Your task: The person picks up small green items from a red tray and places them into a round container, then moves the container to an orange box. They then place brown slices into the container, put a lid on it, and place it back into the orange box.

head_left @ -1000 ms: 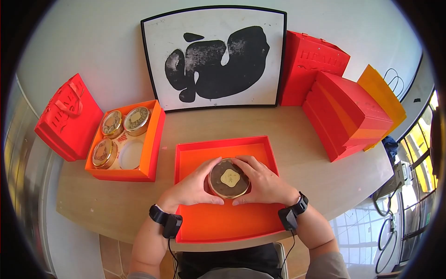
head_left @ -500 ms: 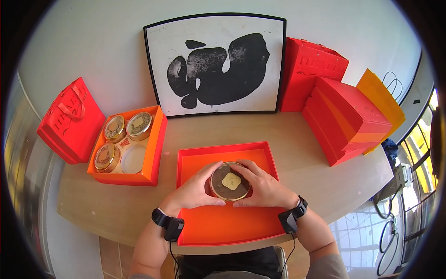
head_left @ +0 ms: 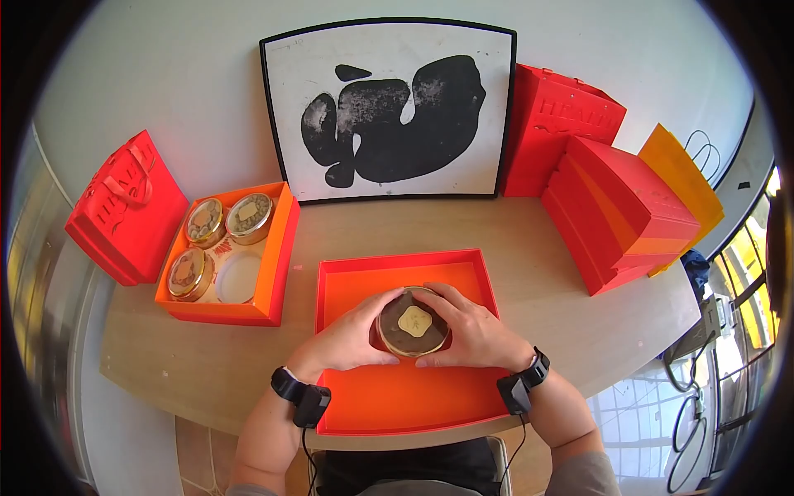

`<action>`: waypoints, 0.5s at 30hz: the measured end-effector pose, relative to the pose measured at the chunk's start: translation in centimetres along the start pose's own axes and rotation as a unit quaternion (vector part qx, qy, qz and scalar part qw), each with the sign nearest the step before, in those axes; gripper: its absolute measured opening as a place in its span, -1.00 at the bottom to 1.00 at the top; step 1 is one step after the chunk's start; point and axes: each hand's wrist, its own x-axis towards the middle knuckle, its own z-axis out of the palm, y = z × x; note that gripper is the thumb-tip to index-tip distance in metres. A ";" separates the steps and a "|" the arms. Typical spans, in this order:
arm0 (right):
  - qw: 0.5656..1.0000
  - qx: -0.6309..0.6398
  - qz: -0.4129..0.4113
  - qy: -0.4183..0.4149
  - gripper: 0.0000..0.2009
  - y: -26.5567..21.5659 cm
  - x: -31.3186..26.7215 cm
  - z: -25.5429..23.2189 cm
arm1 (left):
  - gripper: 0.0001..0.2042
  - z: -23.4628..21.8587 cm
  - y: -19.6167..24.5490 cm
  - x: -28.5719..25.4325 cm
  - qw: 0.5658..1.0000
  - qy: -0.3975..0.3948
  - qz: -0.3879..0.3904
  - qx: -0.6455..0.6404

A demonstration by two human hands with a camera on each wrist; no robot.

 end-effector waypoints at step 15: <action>1.000 -0.011 -0.011 0.011 -0.05 0.1 0.0 0.0 | 0.09 -0.1 -0.1 -0.1 1.000 -0.010 -0.018 0.010</action>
